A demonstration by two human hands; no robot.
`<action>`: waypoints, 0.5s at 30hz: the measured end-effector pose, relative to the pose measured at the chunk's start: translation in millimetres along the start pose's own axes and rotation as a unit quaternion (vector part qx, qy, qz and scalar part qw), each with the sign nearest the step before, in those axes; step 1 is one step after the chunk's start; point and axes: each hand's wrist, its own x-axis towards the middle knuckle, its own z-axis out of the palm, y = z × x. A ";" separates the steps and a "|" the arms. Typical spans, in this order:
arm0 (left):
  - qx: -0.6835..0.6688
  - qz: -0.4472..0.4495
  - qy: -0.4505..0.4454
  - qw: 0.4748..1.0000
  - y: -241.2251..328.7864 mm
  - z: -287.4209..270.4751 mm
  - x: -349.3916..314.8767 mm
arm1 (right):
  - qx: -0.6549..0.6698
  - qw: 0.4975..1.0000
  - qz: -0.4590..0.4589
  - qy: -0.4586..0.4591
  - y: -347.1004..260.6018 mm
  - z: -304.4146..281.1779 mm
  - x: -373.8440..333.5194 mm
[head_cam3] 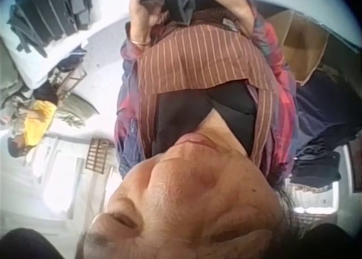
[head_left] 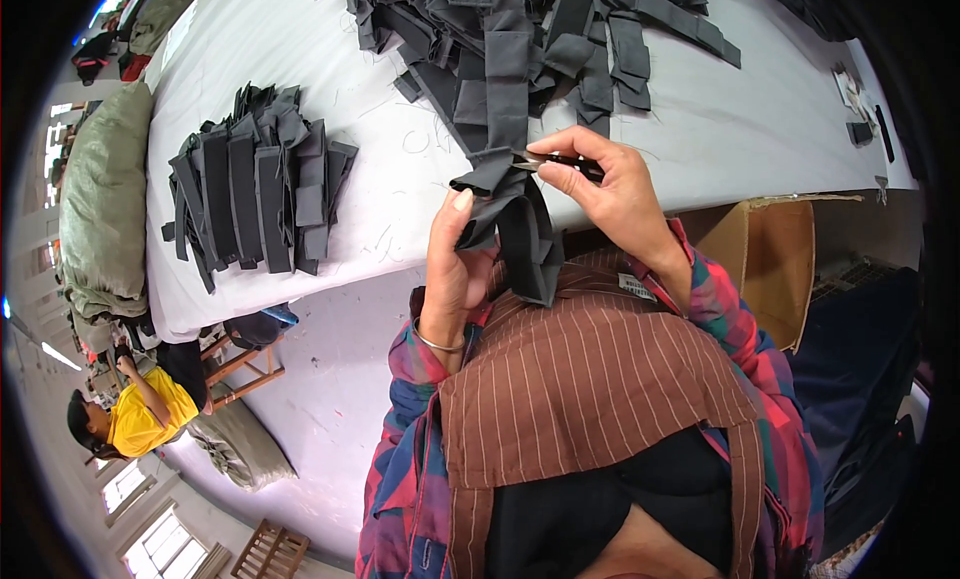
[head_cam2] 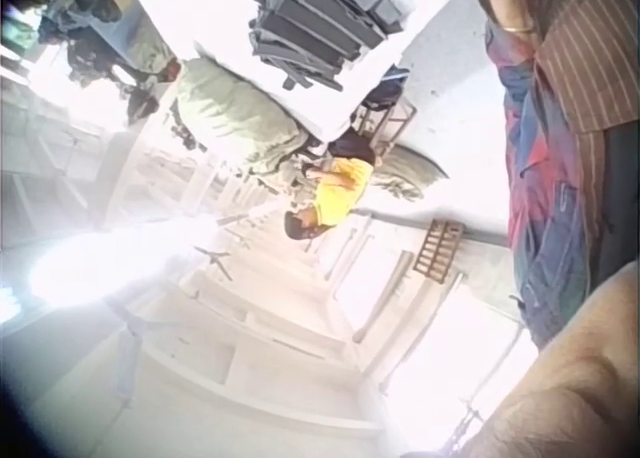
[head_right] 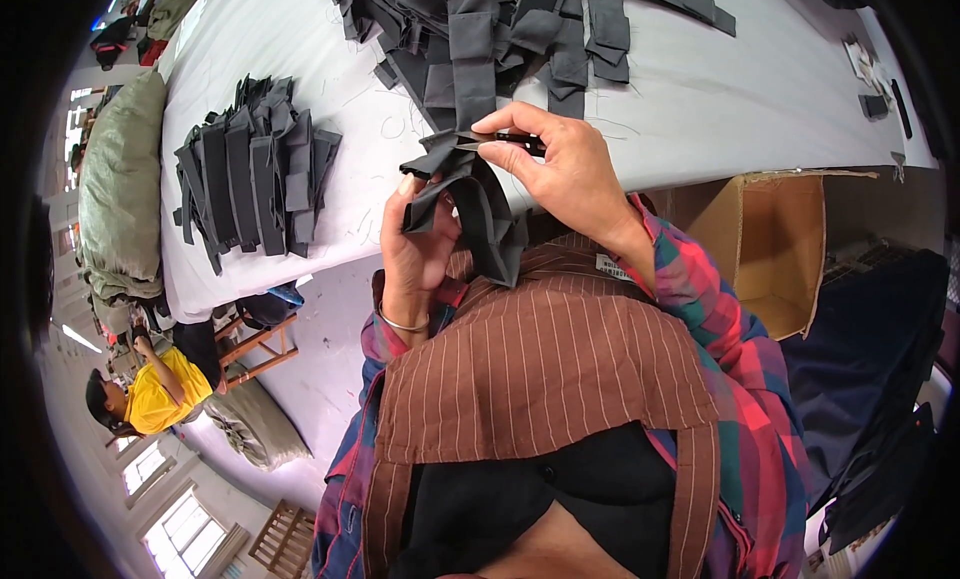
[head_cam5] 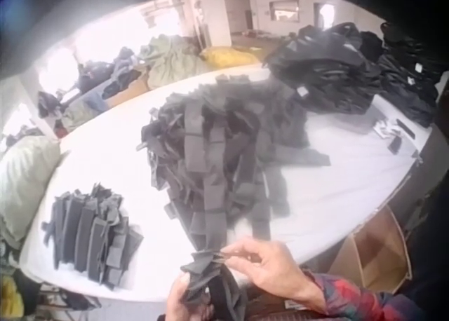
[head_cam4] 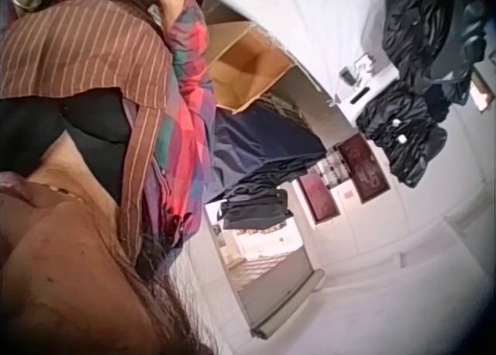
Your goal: Trimming excess threads from small black fabric pieces using snips.
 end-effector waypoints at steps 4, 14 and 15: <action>0.023 -0.018 0.008 1.000 -2.2 -6.2 2.2 | 0.016 0.998 0.043 -0.039 -8.6 -2.5 -1.0; 0.118 -0.001 -0.043 0.992 -2.3 2.7 1.5 | -0.154 0.979 -0.131 -0.013 -12.6 1.2 1.0; 0.149 0.009 -0.048 0.988 -3.5 2.7 1.6 | -0.242 0.956 -0.162 -0.033 -13.1 -0.5 1.4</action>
